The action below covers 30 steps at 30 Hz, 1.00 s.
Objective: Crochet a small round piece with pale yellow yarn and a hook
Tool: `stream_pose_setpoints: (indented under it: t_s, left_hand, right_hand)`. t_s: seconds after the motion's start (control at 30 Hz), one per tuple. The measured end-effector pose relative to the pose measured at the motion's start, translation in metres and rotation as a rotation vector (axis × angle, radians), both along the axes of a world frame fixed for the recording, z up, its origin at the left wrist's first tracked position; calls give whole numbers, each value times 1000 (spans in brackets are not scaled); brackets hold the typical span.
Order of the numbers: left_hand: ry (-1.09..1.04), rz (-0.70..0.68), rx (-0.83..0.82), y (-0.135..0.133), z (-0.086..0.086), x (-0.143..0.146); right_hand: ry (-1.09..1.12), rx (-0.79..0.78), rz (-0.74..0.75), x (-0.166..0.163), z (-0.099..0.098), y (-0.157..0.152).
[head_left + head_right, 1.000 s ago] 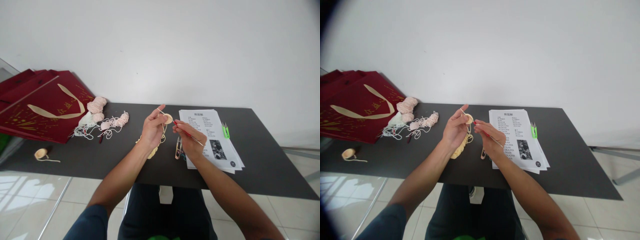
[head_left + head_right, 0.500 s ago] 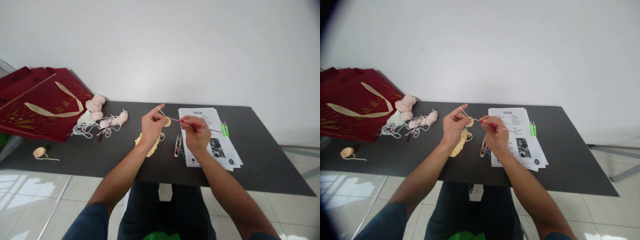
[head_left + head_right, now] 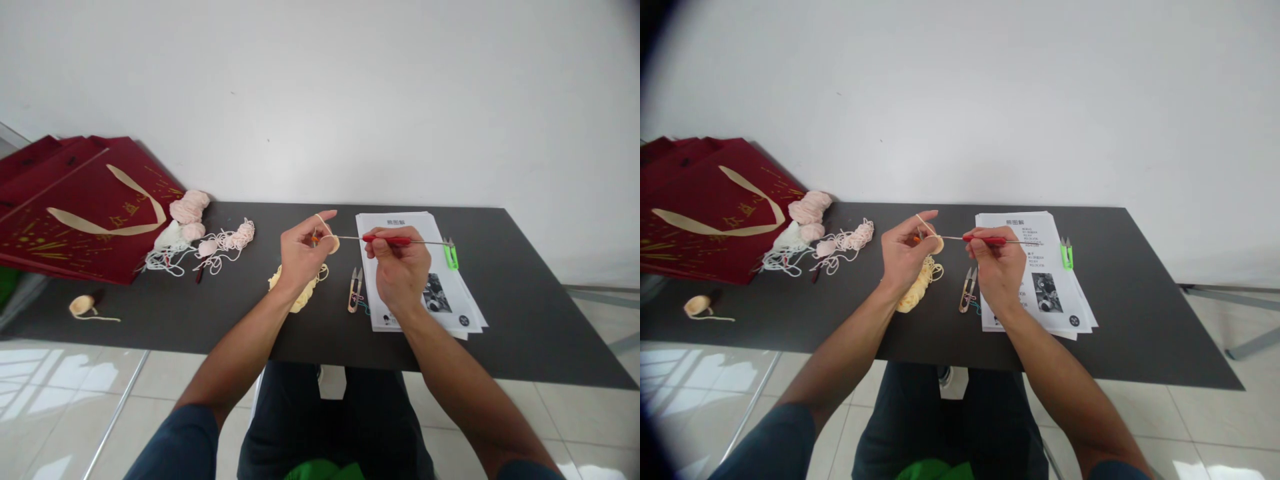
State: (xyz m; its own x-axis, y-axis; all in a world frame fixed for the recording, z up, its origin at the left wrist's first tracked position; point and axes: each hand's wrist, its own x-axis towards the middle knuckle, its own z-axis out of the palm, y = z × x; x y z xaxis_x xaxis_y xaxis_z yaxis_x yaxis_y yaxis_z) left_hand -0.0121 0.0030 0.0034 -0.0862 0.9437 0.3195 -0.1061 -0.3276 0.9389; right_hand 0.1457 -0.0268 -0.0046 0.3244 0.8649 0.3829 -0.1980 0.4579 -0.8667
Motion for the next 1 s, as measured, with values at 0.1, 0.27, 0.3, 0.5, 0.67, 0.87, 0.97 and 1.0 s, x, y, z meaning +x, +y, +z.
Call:
stream_pose_setpoints:
  t_s: [0.1,0.27,0.3,0.5,0.67,0.87,0.97,1.0]
  left_hand:
    - [-12,-1,-15,1,1,-3]
    - [-52,-71,-33,2,-2,-2]
    - [-73,-89,-45,2,-4,-1]
    - [-145,-74,-123,0,-8,4]
    - [-148,-34,-127,0,-6,5]
    - [-212,-17,-128,1,-5,6]
    - [-215,-10,-136,0,-4,6]
    - [-214,-8,-132,0,-4,6]
  right_hand:
    - [18,-4,3,1,1,1]
    - [179,-43,154,3,3,6]
    - [221,-72,189,3,3,8]
    - [307,-218,265,-1,-7,14]
    - [311,-254,255,-1,-9,14]
    - [307,-211,254,2,-7,14]
    - [260,-173,243,5,-7,14]
    - [254,-162,242,5,-7,14]
